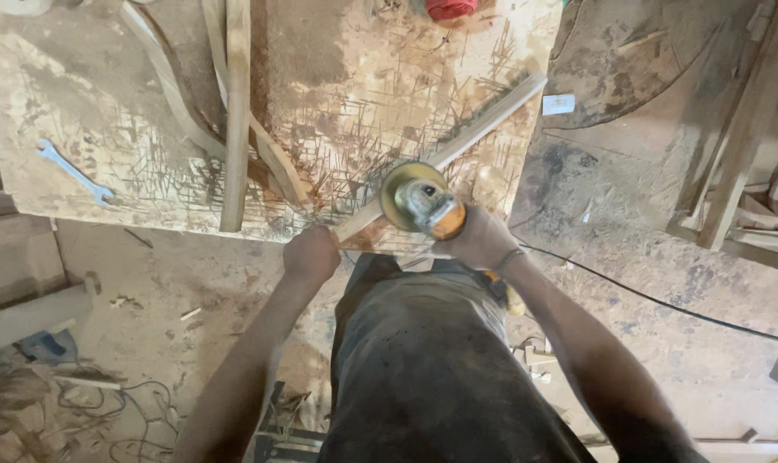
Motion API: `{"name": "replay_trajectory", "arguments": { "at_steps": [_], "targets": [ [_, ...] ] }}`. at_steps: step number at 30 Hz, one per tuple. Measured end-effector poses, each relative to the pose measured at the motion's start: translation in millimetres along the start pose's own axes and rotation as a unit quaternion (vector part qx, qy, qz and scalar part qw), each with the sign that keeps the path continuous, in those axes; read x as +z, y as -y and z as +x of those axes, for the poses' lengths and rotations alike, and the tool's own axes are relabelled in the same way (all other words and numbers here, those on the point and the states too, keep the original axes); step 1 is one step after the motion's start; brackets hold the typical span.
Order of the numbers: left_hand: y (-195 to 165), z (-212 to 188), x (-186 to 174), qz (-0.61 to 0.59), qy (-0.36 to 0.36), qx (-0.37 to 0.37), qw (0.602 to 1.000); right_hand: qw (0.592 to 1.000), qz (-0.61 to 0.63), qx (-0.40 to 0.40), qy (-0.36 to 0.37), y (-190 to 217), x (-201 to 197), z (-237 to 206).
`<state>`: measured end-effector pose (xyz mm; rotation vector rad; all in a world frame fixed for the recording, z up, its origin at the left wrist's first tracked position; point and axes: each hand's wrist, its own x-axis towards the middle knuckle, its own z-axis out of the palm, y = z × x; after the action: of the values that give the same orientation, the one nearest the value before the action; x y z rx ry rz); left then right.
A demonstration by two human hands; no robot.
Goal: The person picks up a long thin wooden strip from the workbench and sands its surface using an angle grinder, holding the strip steady with one hand while moving the grinder along its length, repositioning the strip to sand different sections.
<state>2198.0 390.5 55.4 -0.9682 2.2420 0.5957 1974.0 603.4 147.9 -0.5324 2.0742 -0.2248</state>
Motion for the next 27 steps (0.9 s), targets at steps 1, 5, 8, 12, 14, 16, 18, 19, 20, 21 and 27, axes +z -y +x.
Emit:
{"name": "replay_trajectory", "arguments": {
  "at_steps": [1, 5, 8, 12, 14, 16, 18, 19, 20, 21, 27],
  "targets": [
    [0.4, 0.6, 0.7, 0.003, 0.01, -0.009, 1.0, 1.0, -0.005, 0.02, 0.006, -9.7, -15.6, 6.1],
    [5.5, 2.5, 1.5, 0.028, 0.009, 0.022, 0.999, 0.994, 0.035, 0.088, -0.052, -63.2, -91.4, 31.2],
    [8.0, 2.6, -1.2, 0.042, -0.019, 0.038, 0.998, 0.98, 0.016, 0.104, -0.167, -96.5, -146.7, 41.5],
    [5.9, -0.7, -10.6, 0.044, -0.004, 0.007, 0.999, 0.962, -0.015, 0.109, -0.25, -109.5, -184.8, 40.2],
    [3.4, 0.6, -18.7, 0.038, 0.012, -0.012, 0.999, 0.961, -0.016, 0.064, -0.268, -104.0, -186.1, 37.4],
    [0.8, 0.1, -24.2, 0.037, 0.011, -0.013, 0.999, 0.968, 0.025, 0.026, -0.25, -94.2, -157.2, 26.7],
    [-1.0, -3.6, -25.7, 0.043, 0.02, -0.014, 0.999, 0.977, 0.053, 0.031, -0.203, -77.9, -117.0, 17.4],
    [-1.6, -2.5, -27.0, 0.047, 0.021, -0.015, 0.999, 0.987, 0.048, 0.03, -0.148, -67.0, -98.0, 15.6],
    [-1.4, -1.9, -27.5, 0.052, 0.018, -0.016, 0.998, 0.995, 0.057, 0.046, -0.067, -53.2, -75.4, 13.9],
    [-1.4, -0.9, -27.4, 0.049, 0.025, -0.02, 0.998, 0.995, 0.076, 0.01, -0.068, -40.9, -56.6, 11.6],
    [5.2, 3.3, -20.8, 0.016, 0.066, -0.013, 0.998, 0.996, 0.076, -0.052, -0.014, -5.7, 6.8, -11.2]
  ]
}}
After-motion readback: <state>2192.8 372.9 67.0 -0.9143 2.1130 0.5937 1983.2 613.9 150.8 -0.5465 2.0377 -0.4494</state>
